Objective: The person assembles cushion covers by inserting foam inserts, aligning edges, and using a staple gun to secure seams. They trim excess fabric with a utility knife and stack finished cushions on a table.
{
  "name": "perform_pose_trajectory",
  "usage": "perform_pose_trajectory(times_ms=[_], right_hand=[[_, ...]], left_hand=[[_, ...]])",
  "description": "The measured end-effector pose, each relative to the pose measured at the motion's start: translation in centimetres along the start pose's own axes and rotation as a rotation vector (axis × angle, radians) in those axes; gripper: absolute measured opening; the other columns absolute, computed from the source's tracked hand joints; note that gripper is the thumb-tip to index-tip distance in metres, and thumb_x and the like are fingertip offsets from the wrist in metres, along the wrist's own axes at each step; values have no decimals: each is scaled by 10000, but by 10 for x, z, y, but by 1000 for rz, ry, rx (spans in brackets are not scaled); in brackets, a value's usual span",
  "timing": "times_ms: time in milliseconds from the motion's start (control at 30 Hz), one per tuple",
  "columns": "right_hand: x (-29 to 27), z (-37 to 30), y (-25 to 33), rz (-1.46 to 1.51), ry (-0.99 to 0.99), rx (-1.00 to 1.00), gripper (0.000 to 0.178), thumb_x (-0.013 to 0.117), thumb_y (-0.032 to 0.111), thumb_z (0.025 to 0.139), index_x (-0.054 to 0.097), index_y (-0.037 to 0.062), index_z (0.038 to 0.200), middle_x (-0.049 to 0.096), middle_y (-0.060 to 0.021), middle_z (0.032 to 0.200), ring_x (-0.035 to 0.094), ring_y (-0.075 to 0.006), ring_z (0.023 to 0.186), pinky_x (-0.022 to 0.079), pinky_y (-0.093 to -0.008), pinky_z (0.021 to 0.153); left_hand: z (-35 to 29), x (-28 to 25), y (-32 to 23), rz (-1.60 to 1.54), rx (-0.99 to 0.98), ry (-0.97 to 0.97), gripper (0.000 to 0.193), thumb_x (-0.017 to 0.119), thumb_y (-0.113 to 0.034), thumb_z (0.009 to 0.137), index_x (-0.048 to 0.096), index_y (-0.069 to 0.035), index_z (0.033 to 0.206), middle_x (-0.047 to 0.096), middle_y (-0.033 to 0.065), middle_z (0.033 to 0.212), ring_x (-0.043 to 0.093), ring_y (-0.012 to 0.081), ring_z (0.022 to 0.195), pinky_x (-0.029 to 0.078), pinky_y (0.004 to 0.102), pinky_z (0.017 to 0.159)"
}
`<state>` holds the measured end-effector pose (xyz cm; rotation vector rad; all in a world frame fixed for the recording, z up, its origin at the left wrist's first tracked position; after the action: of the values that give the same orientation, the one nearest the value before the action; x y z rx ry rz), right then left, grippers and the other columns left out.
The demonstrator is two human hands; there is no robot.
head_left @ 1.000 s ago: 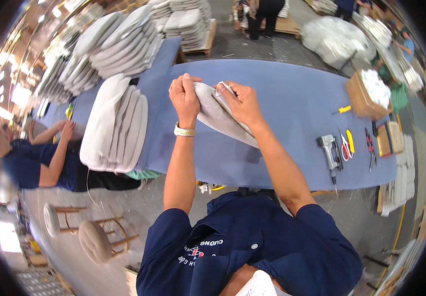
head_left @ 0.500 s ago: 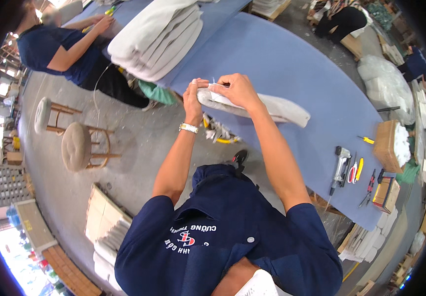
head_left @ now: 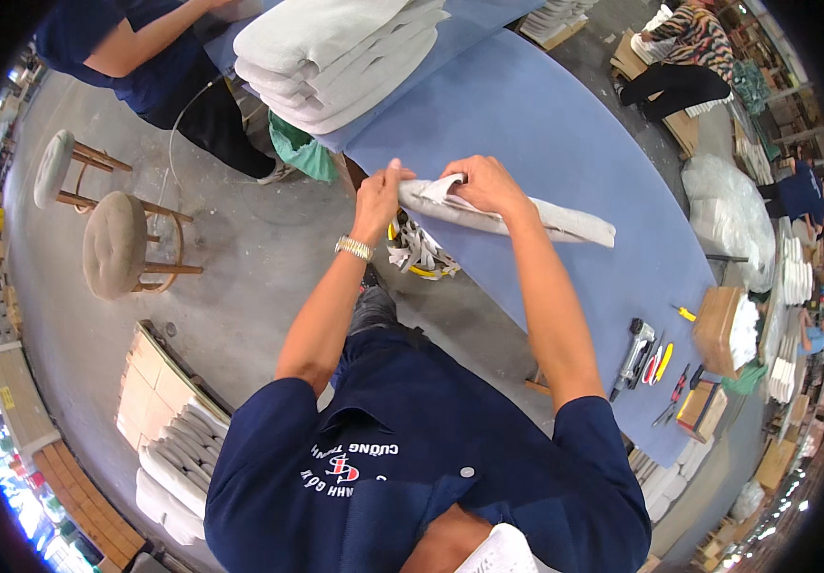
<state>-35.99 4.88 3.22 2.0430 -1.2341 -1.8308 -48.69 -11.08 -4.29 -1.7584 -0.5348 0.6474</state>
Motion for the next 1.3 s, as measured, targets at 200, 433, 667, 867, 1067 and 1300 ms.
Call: perform_pose_trajectory(times_ms=[200, 433, 667, 867, 1067, 1300], right_hand=[[16, 30, 17, -1, 177, 18, 249, 804, 269, 792, 764, 70, 936, 701, -144, 738, 628, -287, 673, 468, -416, 649], [32, 60, -12, 293, 285, -46, 280, 836, 305, 841, 731, 46, 863, 603, -54, 649, 537, -155, 630, 424, -353, 607], [24, 84, -3, 266, 264, -275, 243, 798, 274, 876, 709, 75, 984, 667, -47, 760, 603, -174, 671, 470, -327, 618], [11, 70, -5, 250, 114, -645, 424, 819, 320, 819, 651, 121, 1155, 726, -121, 998, 664, -281, 830, 518, -417, 747], [5, 95, -29, 325, 415, -415, 382, 812, 336, 824, 669, 139, 1119, 742, -108, 1026, 694, -304, 962, 522, -427, 834], [15, 85, -8, 89, 170, -484, 291, 735, 363, 881, 663, 144, 1058, 745, -100, 977, 705, -375, 905, 528, -506, 774]], left_hand=[[-45, 0, -31, 421, 561, -43, 323, 646, -230, 1008, 682, 19, 1210, 690, 175, 1259, 585, 373, 1271, 447, 416, 1092], [-17, -10, -19, 285, 190, -49, 289, 687, -245, 975, 721, 36, 1032, 739, 150, 993, 680, 270, 832, 525, 364, 749], [3, -11, -18, 222, 92, -260, 269, 737, -211, 912, 742, 57, 896, 709, 60, 769, 543, 109, 655, 449, 328, 596], [25, -15, -14, 278, -69, -197, 245, 735, -214, 881, 753, 30, 870, 613, -14, 687, 488, 57, 641, 406, 286, 568], [26, -1, -40, 353, -73, -264, 332, 688, -267, 918, 666, 54, 834, 548, 27, 659, 464, 96, 653, 411, 334, 586], [16, -6, -17, 221, -102, -255, 324, 609, -280, 1018, 615, -45, 796, 450, -70, 716, 367, 60, 686, 298, 277, 584]])
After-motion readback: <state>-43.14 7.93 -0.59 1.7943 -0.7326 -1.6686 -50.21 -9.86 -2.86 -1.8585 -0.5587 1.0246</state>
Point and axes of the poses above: each hand's wrist, its own z-axis towards the middle knuckle, its own x-axis out of the palm, y = z × x, the point moved 3 cm from there along z, towards the middle knuckle
